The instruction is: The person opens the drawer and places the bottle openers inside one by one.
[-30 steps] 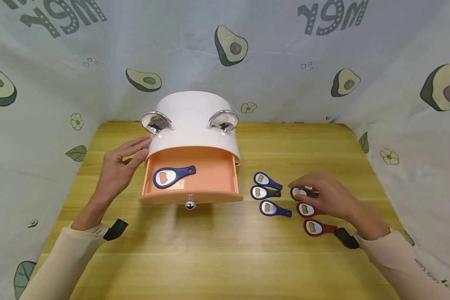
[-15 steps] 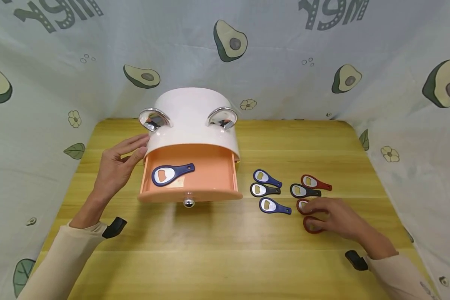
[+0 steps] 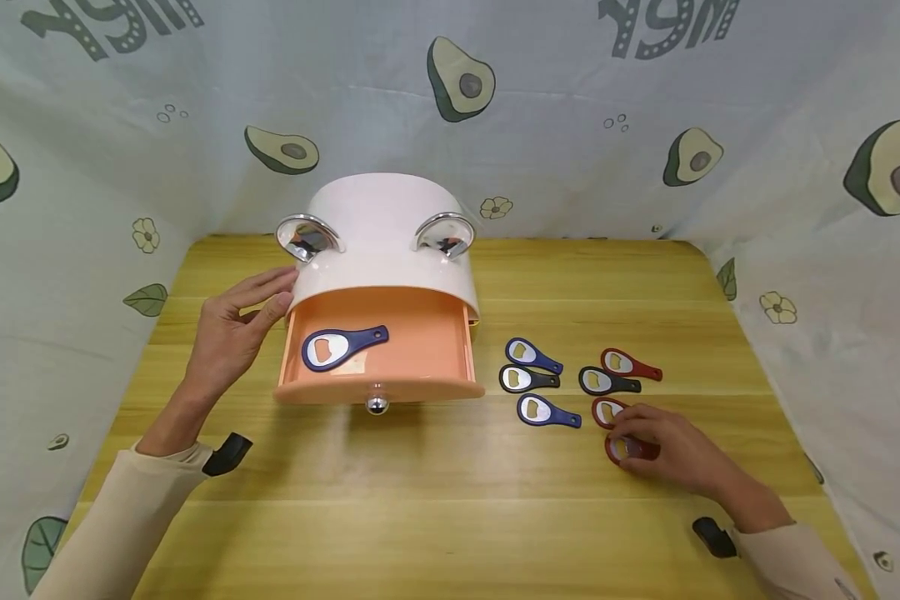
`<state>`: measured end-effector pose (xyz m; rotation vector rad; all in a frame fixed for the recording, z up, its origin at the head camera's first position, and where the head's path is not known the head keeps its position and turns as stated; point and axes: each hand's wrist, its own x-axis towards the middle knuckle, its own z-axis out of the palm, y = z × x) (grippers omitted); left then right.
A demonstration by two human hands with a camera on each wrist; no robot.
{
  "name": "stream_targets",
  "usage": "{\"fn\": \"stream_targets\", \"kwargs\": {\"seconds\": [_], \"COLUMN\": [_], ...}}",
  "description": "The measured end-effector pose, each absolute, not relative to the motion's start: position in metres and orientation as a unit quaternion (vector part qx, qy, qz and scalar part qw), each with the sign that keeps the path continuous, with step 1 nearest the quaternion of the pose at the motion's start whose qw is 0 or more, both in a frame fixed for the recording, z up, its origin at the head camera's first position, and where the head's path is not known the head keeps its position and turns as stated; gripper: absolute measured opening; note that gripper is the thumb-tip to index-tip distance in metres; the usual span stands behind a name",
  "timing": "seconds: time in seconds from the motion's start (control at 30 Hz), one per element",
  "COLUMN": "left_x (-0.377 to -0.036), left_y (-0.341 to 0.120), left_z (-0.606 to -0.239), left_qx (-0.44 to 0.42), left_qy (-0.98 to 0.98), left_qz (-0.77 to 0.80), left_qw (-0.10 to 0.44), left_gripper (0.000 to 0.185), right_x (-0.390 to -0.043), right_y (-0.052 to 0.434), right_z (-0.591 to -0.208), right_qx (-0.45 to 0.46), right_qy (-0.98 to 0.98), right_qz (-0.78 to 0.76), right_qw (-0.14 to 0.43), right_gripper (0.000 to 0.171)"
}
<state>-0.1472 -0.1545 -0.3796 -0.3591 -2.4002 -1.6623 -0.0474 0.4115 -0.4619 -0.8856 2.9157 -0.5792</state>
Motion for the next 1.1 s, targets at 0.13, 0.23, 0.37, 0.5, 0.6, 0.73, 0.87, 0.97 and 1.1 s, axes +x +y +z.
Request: {"fn": "stream_targets", "kwargs": {"seconds": [0.13,0.23,0.37,0.5,0.6,0.73,0.87,0.97,1.1], "left_x": [-0.146,-0.146,-0.146,-0.147,-0.147,-0.147,-0.147,-0.147,-0.148], "left_y": [-0.155,-0.156,-0.158,-0.158,-0.158,-0.158,-0.158,-0.157,-0.155], "left_z": [-0.378,-0.378,-0.377,-0.376,-0.377,-0.377,-0.378,-0.378,-0.379], "left_qx": [-0.121,-0.118,-0.116,-0.115,-0.114,-0.115,-0.112,-0.112,-0.118], "left_qy": [-0.816,-0.817,-0.818,-0.817,-0.815,-0.812,-0.813,-0.813,-0.810], "left_qz": [-0.556,-0.556,-0.555,-0.556,-0.559,-0.564,-0.563,-0.563,-0.566], "left_qw": [0.100,0.102,0.103,0.102,0.102,0.101,0.099,0.098,0.096], "left_gripper": [0.034,0.033,0.034,0.034,0.034,0.033,0.033,0.033,0.034], "right_x": [-0.045,-0.045,-0.044,-0.044,-0.044,-0.044,-0.046,-0.050,-0.056], "right_y": [0.412,0.411,0.408,0.405,0.404,0.402,0.401,0.401,0.397], "right_z": [-0.463,-0.461,-0.459,-0.459,-0.458,-0.458,-0.458,-0.457,-0.449], "right_qx": [-0.301,-0.306,-0.295,-0.285,-0.282,-0.278,-0.275,-0.284,-0.295], "right_qy": [0.932,0.930,0.936,0.943,0.946,0.947,0.948,0.947,0.946], "right_qz": [-0.201,-0.203,-0.191,-0.169,-0.160,-0.158,-0.155,-0.147,-0.135], "right_qw": [0.007,0.004,0.015,0.020,0.017,0.020,0.020,0.009,-0.003], "right_gripper": [0.043,0.044,0.044,0.044,0.044,0.044,0.042,0.042,0.043]}}
